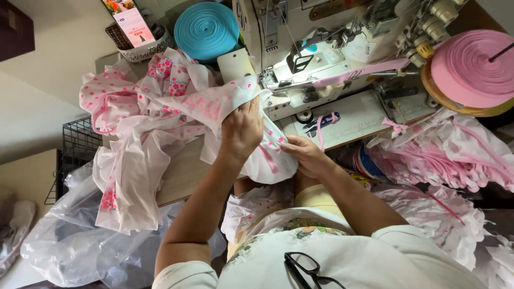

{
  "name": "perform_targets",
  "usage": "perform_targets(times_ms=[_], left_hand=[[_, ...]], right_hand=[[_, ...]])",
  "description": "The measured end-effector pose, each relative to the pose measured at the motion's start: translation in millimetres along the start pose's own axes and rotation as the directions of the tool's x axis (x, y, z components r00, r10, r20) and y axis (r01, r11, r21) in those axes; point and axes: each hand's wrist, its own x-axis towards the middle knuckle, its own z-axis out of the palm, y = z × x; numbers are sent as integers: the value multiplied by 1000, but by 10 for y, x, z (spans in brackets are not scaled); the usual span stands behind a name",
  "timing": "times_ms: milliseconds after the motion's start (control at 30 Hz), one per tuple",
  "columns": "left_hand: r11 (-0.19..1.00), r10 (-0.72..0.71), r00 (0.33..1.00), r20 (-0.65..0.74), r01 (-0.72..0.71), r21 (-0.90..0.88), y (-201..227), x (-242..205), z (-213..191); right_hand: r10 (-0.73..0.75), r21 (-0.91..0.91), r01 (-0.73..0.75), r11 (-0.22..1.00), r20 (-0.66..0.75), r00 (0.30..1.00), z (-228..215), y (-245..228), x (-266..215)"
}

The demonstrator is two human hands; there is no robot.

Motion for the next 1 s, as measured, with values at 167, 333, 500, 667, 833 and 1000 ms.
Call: perform_targets(times_ms=[167,333,500,667,833,1000], left_hand=[[991,-87,996,30,83,107,69,-39,894],[981,-173,984,50,167,101,125,189,1267],[979,-198,979,45,200,-42,10,288,1353],[961,-122,984,-132,84,-263,101,-205,834],[934,-69,939,-338,-59,-353,112,-286,687],[982,-155,964,-217,126,-140,-246,394,1007]], right_hand=[[-21,-51,23,998,33,999,-364,-166,-106],[-88,26,89,996,-30,996,-781,-102,67],[-107,49,111,993,-81,991,-651,-301,78],[-78,19,80,997,-100,992,-486,-382,-62],[-41,10,44,999,-167,985,-510,-304,-37],[-64,-43,59,997,-116,991,-379,-296,-31]])
